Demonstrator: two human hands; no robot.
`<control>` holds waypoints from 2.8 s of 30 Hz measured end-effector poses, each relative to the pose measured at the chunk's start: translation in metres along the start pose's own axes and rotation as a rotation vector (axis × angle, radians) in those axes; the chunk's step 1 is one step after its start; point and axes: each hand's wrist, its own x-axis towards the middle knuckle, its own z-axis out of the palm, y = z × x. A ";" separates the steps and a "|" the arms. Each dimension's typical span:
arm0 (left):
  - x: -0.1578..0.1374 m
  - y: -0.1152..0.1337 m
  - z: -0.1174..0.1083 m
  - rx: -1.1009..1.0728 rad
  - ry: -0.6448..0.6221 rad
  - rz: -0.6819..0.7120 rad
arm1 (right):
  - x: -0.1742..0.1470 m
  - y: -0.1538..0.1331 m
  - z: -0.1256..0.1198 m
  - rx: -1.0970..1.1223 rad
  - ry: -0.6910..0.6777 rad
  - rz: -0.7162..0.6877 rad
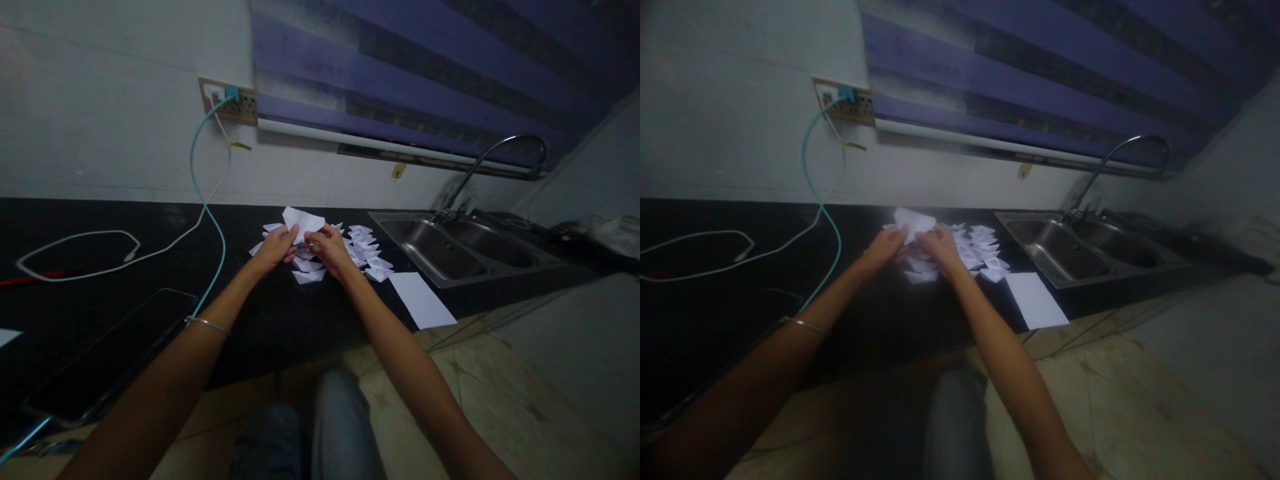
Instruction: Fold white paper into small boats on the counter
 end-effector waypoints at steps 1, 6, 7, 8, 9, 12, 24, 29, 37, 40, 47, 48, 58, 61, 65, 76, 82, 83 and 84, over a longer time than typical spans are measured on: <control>0.000 0.000 0.000 0.013 0.029 0.030 | 0.000 0.001 0.000 -0.025 0.018 -0.006; -0.003 0.002 -0.007 0.165 0.111 0.167 | 0.002 0.004 -0.001 -0.072 0.020 0.008; -0.004 0.003 -0.009 0.197 0.117 0.180 | 0.003 0.004 -0.001 -0.062 0.014 0.016; -0.005 0.004 -0.010 0.226 0.115 0.188 | 0.004 0.004 -0.001 -0.051 0.012 0.021; -0.006 0.004 -0.011 0.247 0.110 0.189 | 0.004 0.004 -0.002 -0.043 0.017 0.024; -0.009 0.007 -0.013 0.255 0.082 0.173 | 0.005 0.002 -0.003 -0.042 0.039 0.006; -0.001 -0.005 -0.016 0.454 0.144 0.262 | 0.007 0.009 -0.006 -0.204 -0.001 -0.070; 0.001 -0.008 -0.020 0.465 0.121 0.285 | 0.000 -0.004 -0.001 -0.006 -0.071 0.046; -0.006 -0.003 -0.016 0.249 0.040 0.221 | -0.007 -0.014 -0.001 0.086 -0.161 0.185; -0.006 -0.002 -0.014 0.221 0.072 0.183 | -0.009 -0.015 -0.001 0.094 -0.179 0.202; -0.004 -0.006 -0.015 0.297 0.064 0.170 | -0.015 -0.015 0.006 0.129 -0.275 0.233; -0.004 -0.006 -0.015 0.304 0.060 0.169 | -0.015 -0.015 0.007 0.131 -0.284 0.236; -0.008 -0.004 -0.012 0.336 0.036 0.189 | -0.013 -0.011 0.004 0.087 -0.275 0.154; -0.009 -0.003 -0.011 0.389 0.042 0.182 | -0.012 -0.009 0.004 0.053 -0.295 0.103; -0.008 -0.002 -0.011 0.447 0.051 0.205 | -0.012 -0.006 0.004 0.044 -0.307 0.082; -0.006 -0.007 -0.012 0.404 -0.001 0.230 | -0.010 0.000 0.003 0.069 -0.333 0.026; -0.008 -0.005 -0.010 0.369 -0.036 0.206 | -0.009 0.001 0.004 0.067 -0.342 0.002; -0.008 -0.005 -0.010 0.364 -0.036 0.199 | -0.009 0.001 0.005 0.064 -0.330 0.002; -0.008 -0.005 -0.010 0.358 -0.032 0.192 | -0.009 0.001 0.005 0.061 -0.318 0.004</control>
